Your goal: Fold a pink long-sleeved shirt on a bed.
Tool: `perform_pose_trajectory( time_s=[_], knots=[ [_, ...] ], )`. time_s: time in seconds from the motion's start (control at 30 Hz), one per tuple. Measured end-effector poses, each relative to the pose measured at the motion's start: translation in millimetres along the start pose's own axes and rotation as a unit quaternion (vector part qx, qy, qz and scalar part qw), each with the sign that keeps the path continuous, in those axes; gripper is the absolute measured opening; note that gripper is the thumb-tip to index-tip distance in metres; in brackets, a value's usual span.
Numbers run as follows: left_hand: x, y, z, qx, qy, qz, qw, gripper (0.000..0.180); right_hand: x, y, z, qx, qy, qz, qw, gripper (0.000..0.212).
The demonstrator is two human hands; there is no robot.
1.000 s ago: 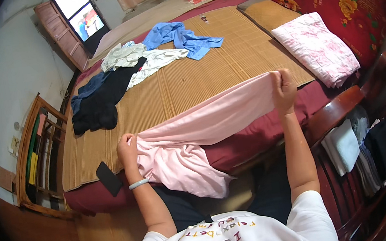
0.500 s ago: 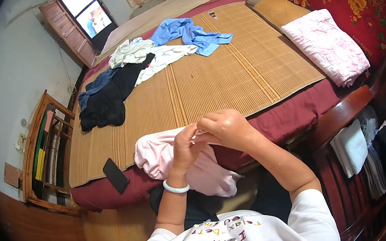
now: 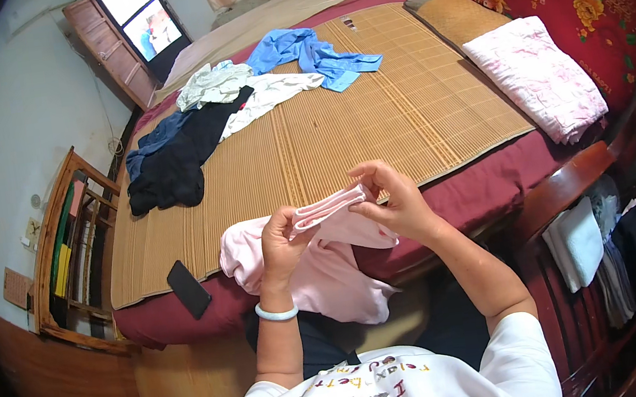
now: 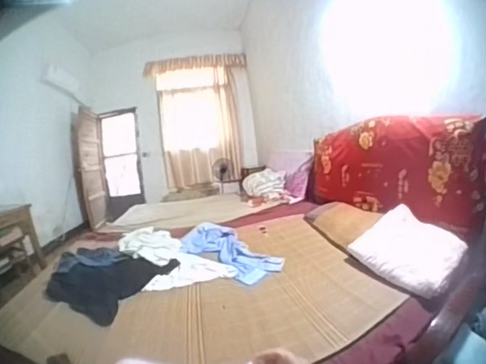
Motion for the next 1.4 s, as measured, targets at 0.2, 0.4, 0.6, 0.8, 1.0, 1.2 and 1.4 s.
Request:
perform_pose_trajectory(
  time_s=[0.2,0.4,0.6,0.8,1.0,1.2,1.4],
  knots=[
    [22.3,-0.5,6.9,0.004,-0.007,0.023,1.0,0.034,-25.0,4.0,-4.0,0.024,0.1,-0.114,0.988,0.042],
    [43.9,3.4,5.3,0.005,-0.084,0.076,0.994,0.044,-46.2,4.9,6.7,0.003,0.211,-0.217,0.953,0.036],
    [50.8,0.3,3.9,-0.049,-0.139,0.098,0.984,0.025,-52.1,3.3,15.9,-0.057,0.266,-0.233,0.934,0.033],
    [43.2,0.8,-1.7,-0.038,-0.165,0.057,0.984,0.021,-39.1,3.9,17.0,-0.082,0.233,-0.159,0.956,0.032],
    [40.1,1.1,-4.8,-0.025,-0.159,0.047,0.986,0.023,-38.2,4.7,16.3,-0.074,0.22,-0.177,0.956,0.032],
    [42.7,1.2,-4.2,-0.034,-0.178,0.053,0.982,0.025,-30.1,5.7,19.9,-0.109,0.259,-0.158,0.947,0.027],
    [42.4,2.4,-7.0,-0.044,-0.2,0.021,0.979,0.026,-43.4,7.3,16.7,-0.08,0.268,-0.187,0.942,0.026]
  ],
)
Point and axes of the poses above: each hand's wrist, its own y-axis away from the middle knuckle, its own z-axis out of the palm, x = y × z, the point moved 8 cm from there along -y, towards the middle knuckle, and after that the axes turned 1 degree about -y, right-handed, at the moved point
